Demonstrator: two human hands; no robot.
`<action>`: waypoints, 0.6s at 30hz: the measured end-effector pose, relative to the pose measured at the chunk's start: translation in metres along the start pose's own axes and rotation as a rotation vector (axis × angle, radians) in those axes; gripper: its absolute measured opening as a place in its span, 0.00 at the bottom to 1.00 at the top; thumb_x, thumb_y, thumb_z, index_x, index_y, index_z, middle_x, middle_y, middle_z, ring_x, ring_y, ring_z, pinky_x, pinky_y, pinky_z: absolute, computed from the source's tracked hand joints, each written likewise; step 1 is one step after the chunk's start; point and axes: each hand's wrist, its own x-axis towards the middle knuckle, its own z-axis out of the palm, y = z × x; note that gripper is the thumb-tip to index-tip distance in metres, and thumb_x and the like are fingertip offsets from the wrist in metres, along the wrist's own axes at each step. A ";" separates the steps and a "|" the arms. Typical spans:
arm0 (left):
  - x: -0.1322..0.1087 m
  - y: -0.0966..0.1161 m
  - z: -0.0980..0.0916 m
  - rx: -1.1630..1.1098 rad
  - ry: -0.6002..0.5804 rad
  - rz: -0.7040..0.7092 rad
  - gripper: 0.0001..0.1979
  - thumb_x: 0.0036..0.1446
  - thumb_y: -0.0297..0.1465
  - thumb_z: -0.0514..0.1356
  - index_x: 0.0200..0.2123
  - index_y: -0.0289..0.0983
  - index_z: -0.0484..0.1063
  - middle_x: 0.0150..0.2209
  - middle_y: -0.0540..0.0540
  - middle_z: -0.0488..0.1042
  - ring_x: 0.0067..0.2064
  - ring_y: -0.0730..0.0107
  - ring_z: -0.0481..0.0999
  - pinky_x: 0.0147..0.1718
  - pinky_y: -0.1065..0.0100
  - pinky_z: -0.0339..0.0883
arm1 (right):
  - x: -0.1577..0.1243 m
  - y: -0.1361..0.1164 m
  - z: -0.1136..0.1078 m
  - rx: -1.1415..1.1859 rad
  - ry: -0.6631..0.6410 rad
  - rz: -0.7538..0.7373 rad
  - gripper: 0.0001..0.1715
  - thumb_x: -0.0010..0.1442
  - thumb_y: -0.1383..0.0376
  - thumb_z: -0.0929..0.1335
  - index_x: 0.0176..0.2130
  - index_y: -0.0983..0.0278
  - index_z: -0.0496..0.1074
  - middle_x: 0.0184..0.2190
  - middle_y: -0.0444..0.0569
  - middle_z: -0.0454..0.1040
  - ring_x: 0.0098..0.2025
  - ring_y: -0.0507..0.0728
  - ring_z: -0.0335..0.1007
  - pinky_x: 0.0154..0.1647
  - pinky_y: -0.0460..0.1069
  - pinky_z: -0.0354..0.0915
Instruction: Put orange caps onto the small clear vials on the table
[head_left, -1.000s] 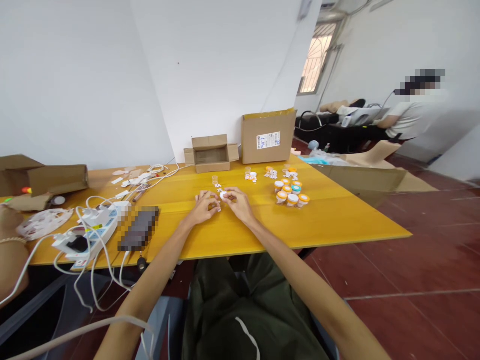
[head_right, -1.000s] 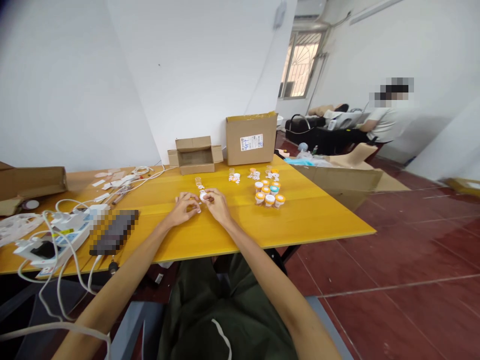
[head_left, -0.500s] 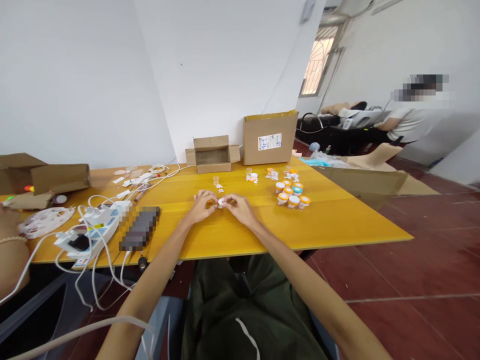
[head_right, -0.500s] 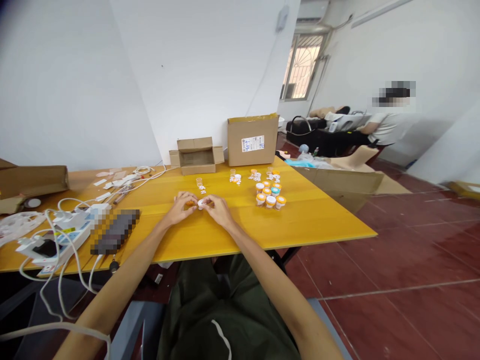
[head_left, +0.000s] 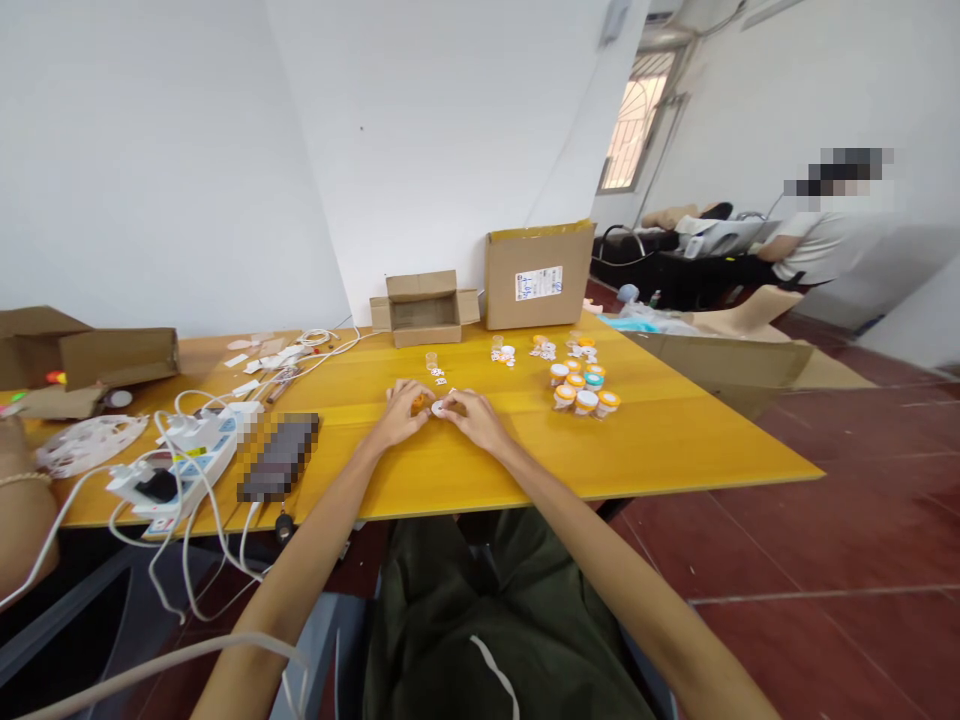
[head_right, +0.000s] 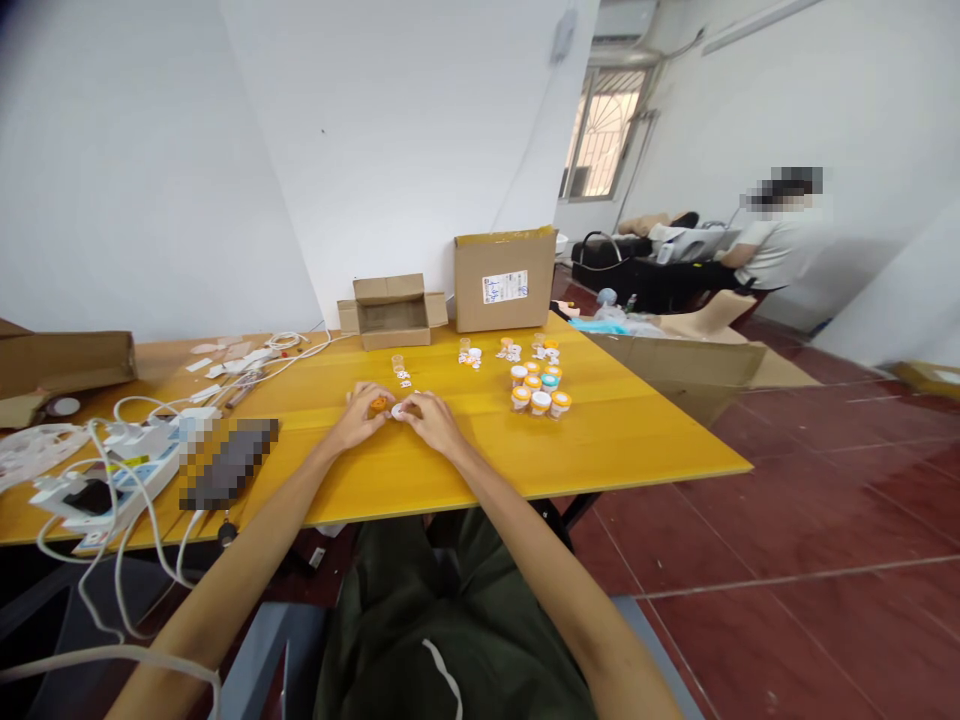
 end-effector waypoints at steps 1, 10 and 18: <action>0.000 0.000 0.000 0.001 -0.005 0.005 0.13 0.54 0.26 0.57 0.42 0.45 0.73 0.43 0.49 0.74 0.50 0.57 0.64 0.51 0.55 0.56 | 0.000 0.000 0.000 -0.020 -0.008 -0.003 0.02 0.56 0.67 0.71 0.31 0.59 0.75 0.35 0.45 0.79 0.41 0.57 0.73 0.44 0.50 0.65; 0.000 0.002 0.000 -0.002 -0.009 0.033 0.09 0.56 0.28 0.58 0.39 0.43 0.74 0.43 0.47 0.75 0.49 0.57 0.64 0.51 0.53 0.56 | -0.002 -0.002 -0.001 -0.116 -0.069 -0.033 0.04 0.57 0.68 0.72 0.31 0.59 0.75 0.34 0.45 0.78 0.42 0.56 0.71 0.44 0.49 0.64; -0.001 0.001 0.002 0.009 0.000 0.092 0.06 0.59 0.33 0.59 0.35 0.43 0.76 0.45 0.46 0.74 0.50 0.57 0.64 0.52 0.53 0.56 | -0.006 -0.003 -0.002 -0.138 -0.087 -0.039 0.06 0.55 0.68 0.72 0.35 0.59 0.74 0.35 0.45 0.76 0.41 0.56 0.71 0.42 0.49 0.64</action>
